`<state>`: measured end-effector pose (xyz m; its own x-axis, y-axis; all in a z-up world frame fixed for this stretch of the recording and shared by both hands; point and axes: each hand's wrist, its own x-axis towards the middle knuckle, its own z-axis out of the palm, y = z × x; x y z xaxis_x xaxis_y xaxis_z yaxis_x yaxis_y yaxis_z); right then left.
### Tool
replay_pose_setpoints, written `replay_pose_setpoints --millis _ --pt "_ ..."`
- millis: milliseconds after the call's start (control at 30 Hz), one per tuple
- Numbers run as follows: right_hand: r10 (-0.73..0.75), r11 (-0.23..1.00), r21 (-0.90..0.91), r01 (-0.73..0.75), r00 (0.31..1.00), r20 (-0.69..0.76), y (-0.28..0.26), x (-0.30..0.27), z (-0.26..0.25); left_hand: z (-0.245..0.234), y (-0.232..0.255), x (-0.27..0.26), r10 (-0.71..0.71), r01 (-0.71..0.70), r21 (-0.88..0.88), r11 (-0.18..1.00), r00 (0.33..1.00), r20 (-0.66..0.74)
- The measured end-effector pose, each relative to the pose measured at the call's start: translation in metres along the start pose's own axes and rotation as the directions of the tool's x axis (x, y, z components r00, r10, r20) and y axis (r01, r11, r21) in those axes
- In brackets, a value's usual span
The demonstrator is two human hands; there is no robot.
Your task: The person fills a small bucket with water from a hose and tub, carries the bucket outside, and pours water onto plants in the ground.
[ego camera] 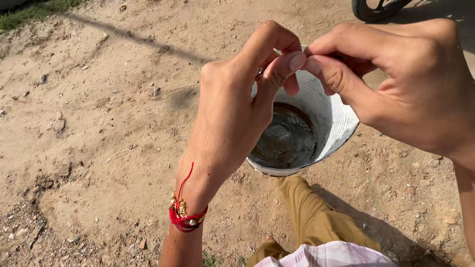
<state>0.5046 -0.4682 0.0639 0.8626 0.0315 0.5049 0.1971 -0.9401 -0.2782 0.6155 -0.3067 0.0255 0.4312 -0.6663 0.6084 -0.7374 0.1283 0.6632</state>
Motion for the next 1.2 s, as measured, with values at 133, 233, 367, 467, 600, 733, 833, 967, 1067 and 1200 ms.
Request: replay_pose_setpoints --millis 133,233,367,467,600,733,833,967,1067,1200 --pt "-0.099 0.995 -0.010 0.099 0.993 -0.065 0.078 0.064 0.014 -0.002 -0.056 0.078 -0.154 0.153 0.111 0.982 0.988 0.004" --pt "-0.093 0.996 -0.016 0.093 0.995 -0.033 0.129 0.108 0.021 0.006 -0.100 0.132 -0.052 0.052 0.008 0.999 0.998 0.026" --pt "0.001 0.997 0.081 0.001 1.000 -0.025 0.187 0.163 0.036 0.005 -0.158 0.192 -0.066 0.065 0.014 0.998 0.997 0.047" --pt "-0.021 1.000 0.021 0.022 0.998 -0.051 0.236 0.206 0.050 0.008 -0.208 0.245 -0.053 0.054 -0.014 0.998 0.997 0.064" --pt "0.009 1.000 -0.017 -0.010 0.997 -0.077 0.305 0.254 0.078 0.017 -0.284 0.311 0.013 -0.007 -0.049 0.999 0.993 0.113" --pt "0.191 0.980 0.077 -0.185 0.978 -0.081 0.373 0.308 0.103 0.028 -0.358 0.384 0.031 -0.019 -0.083 0.996 0.989 0.144" --pt "0.302 0.953 0.001 -0.302 0.952 -0.048 0.425 0.352 0.117 0.033 -0.408 0.447 -0.021 0.061 -0.187 0.981 0.978 0.207" --pt "0.433 0.901 0.028 -0.432 0.901 -0.035 0.491 0.400 0.130 0.043 -0.471 0.518 0.012 0.048 -0.235 0.971 0.969 0.247" --pt "0.456 0.890 0.018 -0.456 0.887 -0.072 0.548 0.439 0.139 0.060 -0.522 0.579 0.070 -0.020 -0.208 0.978 0.968 0.239" --pt "0.535 0.845 0.123 -0.521 0.833 -0.140 0.631 0.488 0.162 0.085 -0.592 0.651 0.013 0.035 -0.196 0.980 0.971 0.239"
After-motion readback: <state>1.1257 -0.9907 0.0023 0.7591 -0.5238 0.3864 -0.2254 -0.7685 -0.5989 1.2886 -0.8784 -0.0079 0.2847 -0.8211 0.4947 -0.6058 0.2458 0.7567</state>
